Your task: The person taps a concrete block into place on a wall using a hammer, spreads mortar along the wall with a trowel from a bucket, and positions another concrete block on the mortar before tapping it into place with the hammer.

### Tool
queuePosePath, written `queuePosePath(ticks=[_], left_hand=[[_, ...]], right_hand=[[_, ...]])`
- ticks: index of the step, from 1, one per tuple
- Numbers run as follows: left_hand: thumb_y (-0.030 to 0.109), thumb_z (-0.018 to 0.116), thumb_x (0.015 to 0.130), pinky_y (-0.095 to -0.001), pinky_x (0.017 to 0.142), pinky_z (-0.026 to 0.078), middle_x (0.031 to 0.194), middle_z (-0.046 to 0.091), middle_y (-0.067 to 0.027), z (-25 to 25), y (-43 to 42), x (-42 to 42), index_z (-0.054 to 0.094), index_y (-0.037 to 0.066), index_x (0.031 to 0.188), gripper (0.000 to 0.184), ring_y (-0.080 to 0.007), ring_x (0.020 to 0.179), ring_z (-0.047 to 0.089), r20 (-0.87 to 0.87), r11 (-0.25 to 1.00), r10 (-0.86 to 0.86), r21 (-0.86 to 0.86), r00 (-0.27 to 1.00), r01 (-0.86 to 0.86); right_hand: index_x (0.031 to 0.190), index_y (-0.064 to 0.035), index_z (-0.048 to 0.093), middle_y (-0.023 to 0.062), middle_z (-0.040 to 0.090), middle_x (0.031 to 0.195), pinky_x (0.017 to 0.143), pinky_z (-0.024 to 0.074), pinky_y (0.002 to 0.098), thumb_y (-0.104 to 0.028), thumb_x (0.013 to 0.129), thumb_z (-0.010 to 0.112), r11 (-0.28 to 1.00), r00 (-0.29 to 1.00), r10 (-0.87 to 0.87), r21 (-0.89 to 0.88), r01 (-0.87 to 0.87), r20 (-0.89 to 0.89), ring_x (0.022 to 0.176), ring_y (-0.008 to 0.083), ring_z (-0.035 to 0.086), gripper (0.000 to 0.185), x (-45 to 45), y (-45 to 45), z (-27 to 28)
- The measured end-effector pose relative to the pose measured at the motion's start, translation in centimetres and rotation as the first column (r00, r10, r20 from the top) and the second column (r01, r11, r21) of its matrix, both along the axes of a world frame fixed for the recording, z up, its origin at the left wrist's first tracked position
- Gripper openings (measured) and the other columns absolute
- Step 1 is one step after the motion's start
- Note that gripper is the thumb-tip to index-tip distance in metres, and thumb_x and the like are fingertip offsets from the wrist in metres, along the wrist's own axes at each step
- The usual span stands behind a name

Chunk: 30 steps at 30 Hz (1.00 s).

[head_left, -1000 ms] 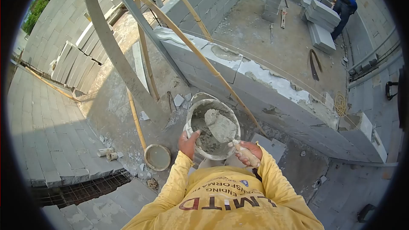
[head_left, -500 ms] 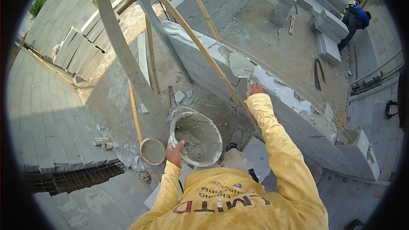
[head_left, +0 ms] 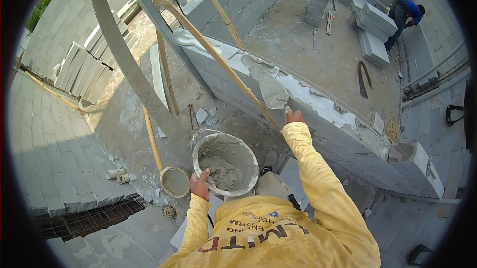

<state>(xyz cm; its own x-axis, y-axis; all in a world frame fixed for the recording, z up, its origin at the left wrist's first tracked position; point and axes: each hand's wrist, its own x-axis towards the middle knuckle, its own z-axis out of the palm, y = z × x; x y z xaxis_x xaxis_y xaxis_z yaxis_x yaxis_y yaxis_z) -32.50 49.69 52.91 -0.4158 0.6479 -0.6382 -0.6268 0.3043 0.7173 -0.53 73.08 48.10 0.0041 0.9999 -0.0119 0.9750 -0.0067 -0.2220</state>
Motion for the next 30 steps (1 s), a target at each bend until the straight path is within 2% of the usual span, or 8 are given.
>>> queuePosePath(ticks=[6, 9, 11, 16, 19, 24, 28, 30], left_hand=[[0.006, 0.063, 0.09, -0.0382, 0.082, 0.056, 0.105, 0.066, -0.0083, -0.9, 0.6, -0.5, 0.055, 0.002, 0.118, 0.029, -0.0227, 0.091, 0.066, 0.032, 0.995, -0.043, 0.095, 0.999, 0.04], [0.007, 0.064, 0.089, -0.0362, 0.075, 0.056, 0.104, 0.066, -0.0078, 0.9, 1.5, 0.1, 0.056, 0.002, 0.116, 0.028, -0.0211, 0.086, 0.067, 0.049, 0.996, -0.043, 0.081, 0.998, 0.039], [0.008, 0.066, 0.088, -0.0342, 0.071, 0.055, 0.102, 0.066, -0.0072, 1.2, 2.0, 0.1, 0.057, 0.001, 0.114, 0.028, -0.0194, 0.083, 0.066, 0.029, 0.997, -0.056, 0.056, 0.998, 0.055], [0.01, 0.067, 0.087, -0.0383, 0.078, 0.057, 0.102, 0.066, -0.0085, 0.4, 1.7, -0.9, 0.056, 0.002, 0.116, 0.032, -0.0222, 0.09, 0.067, -0.058, 0.997, -0.082, -0.017, 0.995, 0.081], [0.011, 0.068, 0.087, -0.0381, 0.078, 0.057, 0.1, 0.065, -0.0077, -1.3, 1.6, -1.5, 0.056, 0.003, 0.115, 0.032, -0.0215, 0.09, 0.066, -0.115, 0.993, -0.115, -0.034, 0.987, 0.112], [0.012, 0.068, 0.087, -0.0384, 0.075, 0.057, 0.101, 0.065, -0.0078, -1.4, 1.7, -1.6, 0.057, 0.004, 0.116, 0.032, -0.0206, 0.087, 0.066, -0.142, 0.986, -0.16, -0.08, 0.977, 0.149], [0.012, 0.069, 0.087, -0.0376, 0.074, 0.056, 0.101, 0.066, -0.0072, -0.6, 2.2, -1.3, 0.058, 0.004, 0.115, 0.031, -0.0195, 0.086, 0.065, -0.126, 0.982, -0.178, -0.094, 0.976, 0.167], [0.012, 0.069, 0.087, -0.037, 0.075, 0.056, 0.099, 0.067, -0.0067, -0.6, 2.4, -1.3, 0.058, 0.003, 0.114, 0.031, -0.0192, 0.086, 0.065, -0.119, 0.983, -0.183, -0.021, 0.976, 0.181]], right_hand=[[0.137, -0.0138, 0.043, 0.0187, 0.043, 0.142, 0.091, 0.0487, 0.0482, -0.029, 0.101, 0.046, 0.957, 0.985, -0.164, -0.25, 0.146, -0.05, 0.112, 0.0429, 0.056, 0.039, 2.9, -2.0, -2.3], [0.14, -0.0209, 0.043, 0.0206, 0.05, 0.118, 0.081, 0.0506, 0.0513, -0.034, 0.095, 0.056, 0.968, 0.98, -0.196, -0.163, 0.191, -0.015, 0.098, 0.0416, 0.062, 0.048, 6.9, -2.1, -14.5], [0.151, -0.005, 0.025, 0.022, 0.032, 0.153, 0.112, 0.0332, 0.0429, -0.032, 0.093, 0.061, 0.913, 0.967, -0.234, -0.366, 0.183, -0.1, 0.139, 0.04, 0.033, 0.073, 8.2, -3.4, -11.2], [0.145, -0.001, 0.031, 0.0231, 0.041, 0.142, 0.108, 0.0352, 0.0489, -0.035, 0.084, 0.068, 0.975, 0.972, -0.22, 0.014, 0.222, -0.083, 0.129, 0.0455, 0.04, 0.079, 13.9, -10.5, -18.5], [0.137, -0.0017, 0.043, 0.0267, 0.048, 0.133, 0.106, 0.0357, 0.0529, -0.03, 0.077, 0.072, 0.932, 0.911, -0.285, 0.135, 0.336, -0.296, 0.123, 0.0474, 0.044, 0.072, 14.7, -13.2, -13.1], [0.145, -0.0031, 0.034, 0.0253, 0.044, 0.143, 0.11, 0.0359, 0.0508, -0.032, 0.081, 0.074, 0.777, 0.761, -0.567, 0.102, 0.621, -0.315, 0.132, 0.0426, 0.042, 0.081, 14.7, -11.3, -13.8], [0.151, -0.003, 0.026, 0.0255, 0.039, 0.148, 0.114, 0.0275, 0.0487, -0.044, 0.082, 0.071, 0.796, 0.789, -0.605, -0.105, 0.596, -0.111, 0.136, 0.0426, 0.036, 0.092, 14.9, -8.8, -22.0], [0.152, -0.0038, 0.025, 0.0232, 0.032, 0.153, 0.118, 0.022, 0.0474, -0.042, 0.092, 0.061, 0.812, 0.845, -0.535, -0.285, 0.509, -0.014, 0.143, 0.0383, 0.026, 0.08, 14.0, -9.9, -20.0]])
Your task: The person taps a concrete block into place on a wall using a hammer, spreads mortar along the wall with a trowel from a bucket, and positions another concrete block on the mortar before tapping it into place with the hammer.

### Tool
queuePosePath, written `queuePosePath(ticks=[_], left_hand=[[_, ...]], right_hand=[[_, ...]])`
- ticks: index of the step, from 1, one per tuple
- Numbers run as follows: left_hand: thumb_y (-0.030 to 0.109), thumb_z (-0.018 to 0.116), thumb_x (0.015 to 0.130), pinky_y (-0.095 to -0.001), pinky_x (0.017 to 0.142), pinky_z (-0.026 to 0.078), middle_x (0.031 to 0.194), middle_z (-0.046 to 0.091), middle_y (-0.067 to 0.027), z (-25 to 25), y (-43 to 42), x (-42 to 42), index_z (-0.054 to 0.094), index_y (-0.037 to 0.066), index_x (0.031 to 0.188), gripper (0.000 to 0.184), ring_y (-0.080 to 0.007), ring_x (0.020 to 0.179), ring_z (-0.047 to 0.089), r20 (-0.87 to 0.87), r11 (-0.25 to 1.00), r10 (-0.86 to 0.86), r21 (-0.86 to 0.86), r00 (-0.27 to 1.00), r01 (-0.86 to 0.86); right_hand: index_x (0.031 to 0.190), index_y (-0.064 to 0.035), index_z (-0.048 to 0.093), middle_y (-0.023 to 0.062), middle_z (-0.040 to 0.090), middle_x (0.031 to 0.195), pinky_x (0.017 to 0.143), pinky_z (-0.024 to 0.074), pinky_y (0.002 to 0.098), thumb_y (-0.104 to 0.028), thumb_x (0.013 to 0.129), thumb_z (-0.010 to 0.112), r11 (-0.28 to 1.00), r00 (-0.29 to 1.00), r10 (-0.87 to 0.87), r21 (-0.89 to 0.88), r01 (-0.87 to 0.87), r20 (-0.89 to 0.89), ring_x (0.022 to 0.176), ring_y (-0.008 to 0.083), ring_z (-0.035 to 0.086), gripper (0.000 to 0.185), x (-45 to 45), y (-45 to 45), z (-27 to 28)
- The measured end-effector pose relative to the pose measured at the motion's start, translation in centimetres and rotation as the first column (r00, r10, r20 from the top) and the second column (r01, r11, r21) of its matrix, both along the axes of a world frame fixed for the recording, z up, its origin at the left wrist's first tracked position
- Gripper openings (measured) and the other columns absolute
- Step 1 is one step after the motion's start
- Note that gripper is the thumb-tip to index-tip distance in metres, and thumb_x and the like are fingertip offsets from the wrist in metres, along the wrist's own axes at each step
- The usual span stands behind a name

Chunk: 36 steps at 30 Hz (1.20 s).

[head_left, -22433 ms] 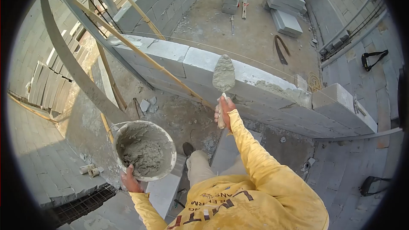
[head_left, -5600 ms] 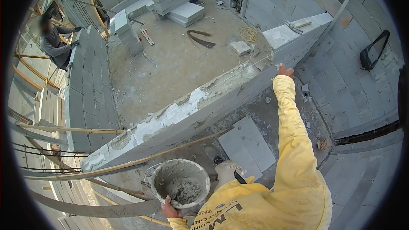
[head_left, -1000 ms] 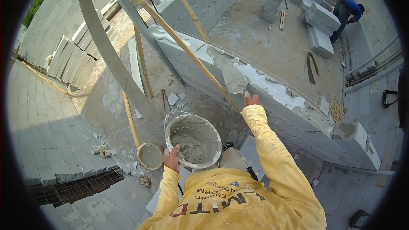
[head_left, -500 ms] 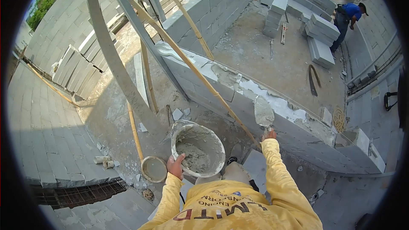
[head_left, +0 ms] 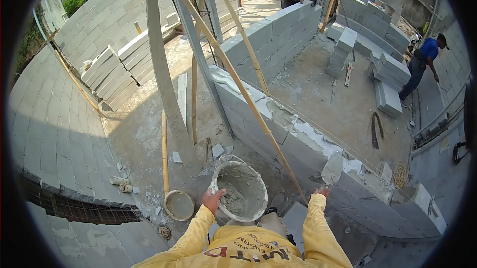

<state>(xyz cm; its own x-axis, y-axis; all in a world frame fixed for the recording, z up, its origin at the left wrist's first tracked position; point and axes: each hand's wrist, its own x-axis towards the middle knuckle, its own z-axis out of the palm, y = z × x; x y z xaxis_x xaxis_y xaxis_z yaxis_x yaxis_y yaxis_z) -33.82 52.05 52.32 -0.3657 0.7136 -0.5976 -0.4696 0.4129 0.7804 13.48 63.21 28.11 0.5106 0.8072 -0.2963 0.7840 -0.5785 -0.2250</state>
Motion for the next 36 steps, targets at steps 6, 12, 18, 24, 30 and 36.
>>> queuePosePath(ticks=[6, 12, 18, 24, 30, 36], left_hand=[[0.011, 0.069, 0.087, -0.0349, 0.078, 0.054, 0.098, 0.067, -0.0065, -0.7, 1.0, 0.3, 0.059, 0.003, 0.113, 0.029, -0.0185, 0.086, 0.065, -0.014, 0.998, -0.044, 0.048, 0.999, 0.045], [0.012, 0.069, 0.087, -0.0337, 0.078, 0.053, 0.099, 0.066, -0.0077, 0.2, 1.9, 1.1, 0.058, 0.0, 0.115, 0.033, -0.0176, 0.085, 0.063, 0.003, 0.996, -0.076, 0.054, 0.997, 0.075], [0.009, 0.069, 0.086, -0.0339, 0.073, 0.053, 0.093, 0.063, -0.0063, 1.0, 2.3, 1.7, 0.057, 0.001, 0.107, 0.025, -0.017, 0.081, 0.063, 0.101, 0.992, -0.073, 0.112, 0.992, 0.061], [0.009, 0.069, 0.086, -0.0349, 0.067, 0.055, 0.09, 0.062, -0.0052, 2.1, 1.5, 1.7, 0.055, 0.003, 0.106, 0.026, -0.0175, 0.076, 0.064, 0.109, 0.998, -0.009, 0.061, 0.994, 0.003], [0.006, 0.066, 0.086, -0.0376, 0.076, 0.055, 0.101, 0.065, -0.0086, 2.6, 0.2, 1.3, 0.054, 0.001, 0.117, 0.033, -0.0207, 0.085, 0.065, 0.131, 0.995, 0.057, 0.072, 0.99, -0.067], [0.011, 0.065, 0.088, -0.04, 0.075, 0.057, 0.101, 0.065, -0.0082, 0.4, -0.6, -0.2, 0.053, 0.003, 0.118, 0.033, -0.0228, 0.087, 0.067, 0.043, 1.0, 0.024, 0.011, 0.999, -0.024]], right_hand=[[0.149, 0.001, 0.028, 0.026, 0.033, 0.153, 0.118, 0.0229, 0.0463, -0.04, 0.099, 0.051, 0.995, 0.975, 0.062, 0.09, -0.043, -0.214, 0.143, 0.0408, 0.027, 0.069, -3.9, -8.6, 15.9], [0.153, -0.0078, 0.021, 0.0261, 0.051, 0.138, 0.093, 0.0478, 0.0441, -0.026, 0.091, 0.068, 0.882, 0.818, -0.236, 0.238, 0.407, -0.524, 0.116, 0.0375, 0.057, 0.079, -7.7, -3.0, 16.7], [0.146, -0.0116, 0.034, 0.0258, 0.066, 0.109, 0.084, 0.0494, 0.0475, -0.041, 0.085, 0.07, 0.999, 0.856, -0.016, -0.044, -0.008, -0.516, 0.103, 0.042, 0.064, 0.077, -17.0, 1.1, 23.8], [0.134, -0.0067, 0.041, 0.0164, 0.065, 0.082, 0.069, 0.0484, 0.0442, -0.036, 0.085, 0.071, 0.964, 0.853, 0.207, 0.247, -0.094, -0.48, 0.073, 0.0327, 0.062, 0.064, -18.8, 7.4, 23.9], [0.135, -0.0069, 0.033, 0.0116, 0.058, 0.074, 0.062, 0.0466, 0.0462, -0.03, 0.087, 0.071, 0.804, 0.825, -0.106, 0.441, 0.399, -0.555, 0.064, 0.0312, 0.057, 0.065, -14.6, 8.7, 18.2], [0.14, -0.0065, 0.035, 0.0217, 0.065, 0.098, 0.075, 0.051, 0.0453, -0.035, 0.087, 0.07, 0.996, 0.815, 0.028, 0.083, 0.024, -0.578, 0.087, 0.033, 0.066, 0.07, -20.0, 7.9, 22.9]])
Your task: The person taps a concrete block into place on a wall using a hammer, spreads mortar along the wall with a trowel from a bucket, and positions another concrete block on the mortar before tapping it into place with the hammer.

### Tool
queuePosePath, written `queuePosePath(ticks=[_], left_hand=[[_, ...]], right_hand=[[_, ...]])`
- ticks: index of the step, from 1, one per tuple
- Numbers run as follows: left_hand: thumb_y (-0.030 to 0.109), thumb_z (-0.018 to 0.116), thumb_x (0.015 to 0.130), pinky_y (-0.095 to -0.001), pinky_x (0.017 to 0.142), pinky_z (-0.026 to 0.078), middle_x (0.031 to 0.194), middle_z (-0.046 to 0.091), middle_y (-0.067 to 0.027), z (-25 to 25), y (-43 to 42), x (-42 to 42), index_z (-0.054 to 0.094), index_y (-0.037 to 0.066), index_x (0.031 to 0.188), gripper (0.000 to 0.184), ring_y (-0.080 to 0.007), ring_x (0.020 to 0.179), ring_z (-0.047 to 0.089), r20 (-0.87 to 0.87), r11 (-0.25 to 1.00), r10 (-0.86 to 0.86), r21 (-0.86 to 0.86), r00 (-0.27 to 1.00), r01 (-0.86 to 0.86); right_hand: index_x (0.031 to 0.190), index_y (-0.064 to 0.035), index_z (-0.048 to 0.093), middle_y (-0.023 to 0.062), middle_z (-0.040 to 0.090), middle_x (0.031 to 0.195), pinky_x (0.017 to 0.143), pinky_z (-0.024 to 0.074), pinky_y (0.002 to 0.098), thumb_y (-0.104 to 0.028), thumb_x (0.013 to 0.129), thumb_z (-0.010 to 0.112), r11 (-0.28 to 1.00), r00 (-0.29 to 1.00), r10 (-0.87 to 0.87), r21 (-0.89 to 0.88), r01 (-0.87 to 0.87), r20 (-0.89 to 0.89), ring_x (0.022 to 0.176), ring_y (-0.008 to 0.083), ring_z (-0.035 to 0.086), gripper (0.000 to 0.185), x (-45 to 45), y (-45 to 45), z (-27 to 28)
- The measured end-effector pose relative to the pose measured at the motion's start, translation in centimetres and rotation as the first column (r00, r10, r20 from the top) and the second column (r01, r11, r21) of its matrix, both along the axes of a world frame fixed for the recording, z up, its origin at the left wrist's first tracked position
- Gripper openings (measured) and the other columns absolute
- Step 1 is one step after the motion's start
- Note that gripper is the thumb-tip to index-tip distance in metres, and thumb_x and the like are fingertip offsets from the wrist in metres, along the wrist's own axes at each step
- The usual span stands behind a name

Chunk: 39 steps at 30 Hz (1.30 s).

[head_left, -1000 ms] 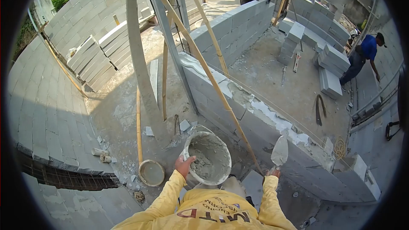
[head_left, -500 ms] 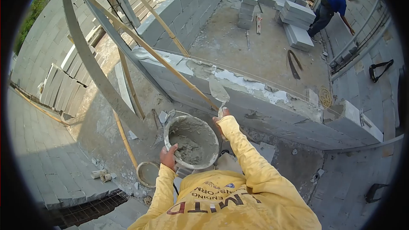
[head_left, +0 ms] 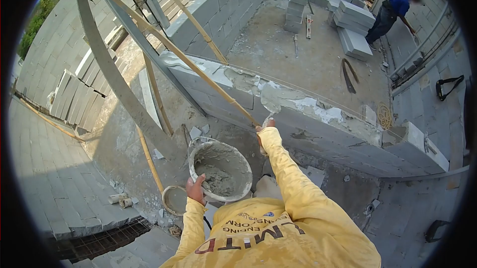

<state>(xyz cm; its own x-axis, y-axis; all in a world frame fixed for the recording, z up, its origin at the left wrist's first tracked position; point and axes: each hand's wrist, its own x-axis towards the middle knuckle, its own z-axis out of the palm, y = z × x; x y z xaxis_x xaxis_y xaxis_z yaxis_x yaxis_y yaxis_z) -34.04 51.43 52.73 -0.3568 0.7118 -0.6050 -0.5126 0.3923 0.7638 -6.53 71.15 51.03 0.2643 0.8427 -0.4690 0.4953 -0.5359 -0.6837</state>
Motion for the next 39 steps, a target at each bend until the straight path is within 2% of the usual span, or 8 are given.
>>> queuePosePath(ticks=[4, 7, 8, 15, 30, 33, 37, 39], left_hand=[[0.01, 0.066, 0.087, -0.0396, 0.075, 0.057, 0.099, 0.064, -0.0079, 0.6, -0.4, -0.4, 0.053, 0.004, 0.118, 0.034, -0.0228, 0.086, 0.066, -0.022, 1.0, 0.003, -0.014, 1.0, -0.003], [0.009, 0.066, 0.087, -0.0389, 0.077, 0.056, 0.1, 0.064, -0.0086, 0.1, -0.6, -0.6, 0.053, 0.002, 0.116, 0.032, -0.0228, 0.087, 0.066, 0.004, 0.998, 0.015, 0.055, 1.0, -0.015], [0.008, 0.066, 0.087, -0.038, 0.078, 0.056, 0.1, 0.064, -0.0087, 1.2, -0.5, 0.0, 0.054, 0.002, 0.114, 0.03, -0.0223, 0.087, 0.066, 0.019, 0.998, 0.025, 0.064, 1.0, -0.027], [0.008, 0.064, 0.089, -0.0395, 0.079, 0.056, 0.104, 0.064, -0.0104, 1.9, 0.3, 0.5, 0.053, 0.001, 0.116, 0.03, -0.0241, 0.09, 0.067, 0.07, 0.998, -0.026, 0.067, 0.997, 0.021], [0.006, 0.063, 0.088, -0.0412, 0.084, 0.056, 0.112, 0.065, -0.0122, 0.1, 2.3, 0.1, 0.054, -0.001, 0.123, 0.037, -0.0266, 0.097, 0.066, 0.092, 0.982, -0.167, 0.107, 0.982, 0.156], [0.007, 0.063, 0.088, -0.0417, 0.086, 0.055, 0.114, 0.065, -0.013, 0.3, 2.2, 0.2, 0.054, -0.001, 0.124, 0.037, -0.0268, 0.099, 0.066, 0.122, 0.972, -0.191, 0.159, 0.974, 0.171], [0.009, 0.064, 0.088, -0.0423, 0.085, 0.055, 0.113, 0.064, -0.0134, 0.4, 2.0, 0.0, 0.053, -0.001, 0.123, 0.038, -0.0277, 0.098, 0.066, 0.122, 0.976, -0.184, 0.139, 0.975, 0.167], [0.009, 0.064, 0.088, -0.0426, 0.085, 0.056, 0.113, 0.064, -0.0136, -0.1, 2.1, -0.3, 0.053, -0.001, 0.122, 0.037, -0.028, 0.098, 0.066, 0.09, 0.983, -0.168, 0.092, 0.982, 0.16]], right_hand=[[0.137, -0.0035, 0.043, 0.0257, 0.066, 0.103, 0.08, 0.0517, 0.0451, -0.036, 0.086, 0.071, 0.963, 0.966, 0.258, 0.075, -0.259, 0.03, 0.099, 0.0377, 0.066, 0.067, -2.9, 4.2, 5.6], [0.136, -0.0032, 0.048, 0.0269, 0.063, 0.121, 0.09, 0.05, 0.0466, -0.043, 0.092, 0.061, 0.885, 0.927, 0.361, -0.273, -0.376, -0.106, 0.113, 0.0405, 0.062, 0.061, -2.8, 7.3, 10.0], [0.141, -0.0062, 0.046, 0.0219, 0.054, 0.139, 0.101, 0.0452, 0.0469, -0.05, 0.099, 0.042, 0.879, 0.892, 0.436, -0.269, -0.394, 0.119, 0.125, 0.0386, 0.055, 0.06, -2.6, 8.5, 6.2], [0.154, -0.0113, 0.028, 0.0138, 0.027, 0.16, 0.118, 0.0263, 0.041, -0.056, 0.102, 0.021, 0.885, 0.89, 0.352, -0.413, -0.215, 0.29, 0.146, 0.0305, 0.029, 0.069, 6.1, 2.3, 7.1], [0.153, -0.0107, 0.03, 0.0126, 0.034, 0.157, 0.114, 0.0306, 0.0357, -0.068, 0.097, 0.031, 0.79, 0.942, -0.224, -0.52, 0.325, 0.248, 0.144, 0.0254, 0.034, 0.08, 21.5, -11.1, -1.9], [0.146, -0.0086, 0.039, 0.0192, 0.054, 0.14, 0.105, 0.0411, 0.0408, -0.065, 0.098, 0.03, 0.768, 0.849, -0.39, -0.381, 0.514, 0.357, 0.129, 0.0325, 0.051, 0.075, 20.5, -13.0, 0.4], [0.145, -0.0089, 0.036, 0.0241, 0.062, 0.124, 0.093, 0.0469, 0.0485, -0.046, 0.094, 0.056, 0.917, 0.815, -0.372, 0.038, 0.398, 0.445, 0.111, 0.0424, 0.061, 0.067, 18.5, -14.4, 1.8], [0.149, -0.0119, 0.03, 0.0248, 0.063, 0.122, 0.094, 0.0463, 0.0487, -0.042, 0.09, 0.064, 0.869, 0.839, -0.478, -0.001, 0.496, 0.26, 0.113, 0.0418, 0.061, 0.075, 18.0, -11.9, 1.1]])
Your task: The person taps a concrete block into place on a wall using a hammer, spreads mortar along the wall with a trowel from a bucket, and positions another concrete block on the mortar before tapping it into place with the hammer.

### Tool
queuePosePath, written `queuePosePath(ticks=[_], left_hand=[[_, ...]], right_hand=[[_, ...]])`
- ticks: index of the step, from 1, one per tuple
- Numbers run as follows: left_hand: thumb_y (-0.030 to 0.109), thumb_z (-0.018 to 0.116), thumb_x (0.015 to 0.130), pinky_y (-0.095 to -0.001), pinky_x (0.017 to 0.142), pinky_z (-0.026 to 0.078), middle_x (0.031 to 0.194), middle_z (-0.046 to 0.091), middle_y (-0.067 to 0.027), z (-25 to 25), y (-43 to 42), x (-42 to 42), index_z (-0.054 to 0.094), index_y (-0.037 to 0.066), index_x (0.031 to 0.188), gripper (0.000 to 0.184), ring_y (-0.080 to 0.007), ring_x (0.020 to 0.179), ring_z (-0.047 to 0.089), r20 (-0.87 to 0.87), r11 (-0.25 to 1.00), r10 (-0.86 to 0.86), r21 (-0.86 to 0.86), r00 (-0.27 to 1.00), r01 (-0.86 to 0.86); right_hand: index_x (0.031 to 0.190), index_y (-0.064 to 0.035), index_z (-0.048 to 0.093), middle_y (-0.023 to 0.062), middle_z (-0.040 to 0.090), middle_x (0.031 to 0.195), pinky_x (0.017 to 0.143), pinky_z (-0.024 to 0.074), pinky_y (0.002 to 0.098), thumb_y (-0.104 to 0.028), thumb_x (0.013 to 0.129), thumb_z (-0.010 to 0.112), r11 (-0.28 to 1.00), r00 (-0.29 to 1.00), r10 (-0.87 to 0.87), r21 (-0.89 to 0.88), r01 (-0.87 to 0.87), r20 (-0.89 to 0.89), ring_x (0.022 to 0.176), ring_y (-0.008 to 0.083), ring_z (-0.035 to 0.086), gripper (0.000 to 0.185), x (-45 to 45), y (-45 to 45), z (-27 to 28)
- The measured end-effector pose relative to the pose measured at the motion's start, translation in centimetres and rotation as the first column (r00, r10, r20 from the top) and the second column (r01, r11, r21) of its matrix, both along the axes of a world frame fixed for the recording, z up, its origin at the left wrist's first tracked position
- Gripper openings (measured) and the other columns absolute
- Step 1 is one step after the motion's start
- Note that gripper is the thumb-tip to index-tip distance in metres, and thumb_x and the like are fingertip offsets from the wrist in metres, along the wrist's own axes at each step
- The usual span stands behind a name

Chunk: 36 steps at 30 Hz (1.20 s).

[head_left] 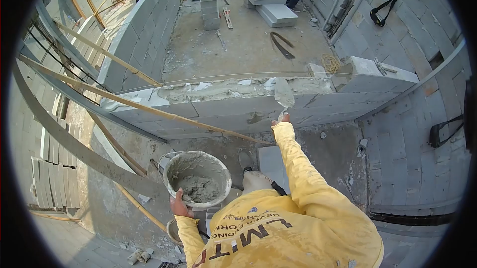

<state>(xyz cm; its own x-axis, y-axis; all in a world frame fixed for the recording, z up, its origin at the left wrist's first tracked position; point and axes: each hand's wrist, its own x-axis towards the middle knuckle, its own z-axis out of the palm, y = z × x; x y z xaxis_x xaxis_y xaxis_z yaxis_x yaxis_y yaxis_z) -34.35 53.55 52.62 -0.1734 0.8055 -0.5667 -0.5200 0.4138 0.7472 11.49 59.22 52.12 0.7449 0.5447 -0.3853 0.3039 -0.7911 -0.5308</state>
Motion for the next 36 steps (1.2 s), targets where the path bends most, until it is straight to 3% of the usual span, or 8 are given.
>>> queuePosePath(ticks=[8, 13, 15, 16, 19, 25, 29, 36], left_hand=[[0.008, 0.063, 0.088, -0.0418, 0.083, 0.056, 0.109, 0.064, -0.0133, -0.1, -0.8, -0.5, 0.053, -0.001, 0.12, 0.034, -0.0275, 0.095, 0.066, 0.01, 1.0, 0.016, -0.006, 1.0, -0.016], [0.008, 0.063, 0.088, -0.04, 0.081, 0.057, 0.11, 0.064, -0.0125, 0.0, -1.0, -0.8, 0.053, -0.001, 0.122, 0.036, -0.0261, 0.094, 0.067, -0.026, 0.997, 0.022, -0.069, 0.999, -0.024], [0.008, 0.063, 0.088, -0.04, 0.081, 0.057, 0.109, 0.064, -0.0124, -0.8, -0.8, -1.0, 0.053, -0.001, 0.124, 0.038, -0.0261, 0.094, 0.067, -0.033, 0.998, 0.024, -0.059, 0.999, -0.026], [0.008, 0.063, 0.088, -0.0399, 0.081, 0.057, 0.109, 0.064, -0.0123, -1.0, -0.9, -1.2, 0.053, -0.001, 0.124, 0.039, -0.026, 0.094, 0.067, -0.036, 0.998, 0.026, -0.055, 0.999, -0.028], [0.008, 0.063, 0.088, -0.0401, 0.081, 0.056, 0.109, 0.064, -0.012, -1.5, -0.9, -1.5, 0.053, -0.001, 0.124, 0.039, -0.0259, 0.094, 0.067, -0.049, 0.999, 0.037, -0.024, 0.998, -0.038], [0.007, 0.064, 0.087, -0.0395, 0.08, 0.056, 0.106, 0.064, -0.0104, -0.7, -0.5, -1.1, 0.054, 0.001, 0.12, 0.035, -0.0246, 0.092, 0.066, -0.015, 0.998, 0.054, -0.018, 0.998, -0.054], [0.011, 0.065, 0.087, -0.0398, 0.076, 0.058, 0.104, 0.065, -0.0101, -0.1, -0.4, -0.7, 0.053, 0.003, 0.12, 0.035, -0.0242, 0.089, 0.067, -0.015, 0.995, 0.084, -0.053, 0.996, -0.085], [0.013, 0.07, 0.085, -0.0338, 0.079, 0.052, 0.107, 0.064, -0.0096, -0.1, -1.6, -2.1, 0.054, -0.002, 0.121, 0.042, -0.0177, 0.091, 0.062, -0.07, 0.98, 0.198, 0.012, 0.978, -0.198]], right_hand=[[0.147, -0.008, 0.03, 0.0265, 0.052, 0.136, 0.099, 0.0449, 0.0452, -0.035, 0.087, 0.069, 0.979, 0.986, 0.146, -0.157, -0.131, 0.084, 0.123, 0.042, 0.054, 0.077, -3.8, -1.6, -10.9], [0.148, -0.0054, 0.029, 0.0286, 0.058, 0.126, 0.095, 0.0472, 0.0482, -0.035, 0.086, 0.068, 0.936, 0.993, 0.074, 0.336, -0.103, 0.097, 0.118, 0.0438, 0.057, 0.079, -3.2, -1.4, -7.0], [0.143, -0.0024, 0.035, 0.027, 0.062, 0.12, 0.088, 0.0496, 0.047, -0.037, 0.087, 0.067, 0.986, 0.988, -0.007, 0.165, 0.033, -0.155, 0.111, 0.043, 0.061, 0.073, -3.3, 3.3, 3.0], [0.141, -0.002, 0.036, 0.0266, 0.061, 0.124, 0.087, 0.0496, 0.0453, -0.039, 0.089, 0.065, 0.996, 0.997, 0.053, 0.07, -0.049, -0.059, 0.111, 0.0409, 0.061, 0.069, -2.0, 5.2, 0.7], [0.138, -0.0051, 0.039, 0.0231, 0.064, 0.119, 0.083, 0.0518, 0.046, -0.041, 0.089, 0.065, 0.985, 0.79, -0.112, 0.035, 0.166, -0.602, 0.11, 0.0356, 0.063, 0.065, -0.8, 8.5, -10.9], [0.133, -0.0028, 0.041, 0.0227, 0.066, 0.102, 0.077, 0.0527, 0.0449, -0.04, 0.086, 0.069, 0.834, 0.842, 0.537, -0.19, -0.518, 0.057, 0.098, 0.035, 0.067, 0.066, -7.9, 5.8, -4.7], [0.115, 0.0008, 0.05, 0.0162, 0.064, 0.079, 0.065, 0.0519, 0.0411, -0.036, 0.085, 0.07, 0.762, 0.752, 0.645, 0.192, -0.619, -0.137, 0.07, 0.0289, 0.064, 0.052, -9.3, 0.9, 7.2], [0.132, -0.0039, 0.05, 0.0246, 0.066, 0.106, 0.084, 0.0513, 0.0435, -0.036, 0.083, 0.069, 0.549, 0.533, 0.836, 0.208, -0.809, -0.134, 0.097, 0.0383, 0.065, 0.062, -15.7, 0.9, 3.3]])
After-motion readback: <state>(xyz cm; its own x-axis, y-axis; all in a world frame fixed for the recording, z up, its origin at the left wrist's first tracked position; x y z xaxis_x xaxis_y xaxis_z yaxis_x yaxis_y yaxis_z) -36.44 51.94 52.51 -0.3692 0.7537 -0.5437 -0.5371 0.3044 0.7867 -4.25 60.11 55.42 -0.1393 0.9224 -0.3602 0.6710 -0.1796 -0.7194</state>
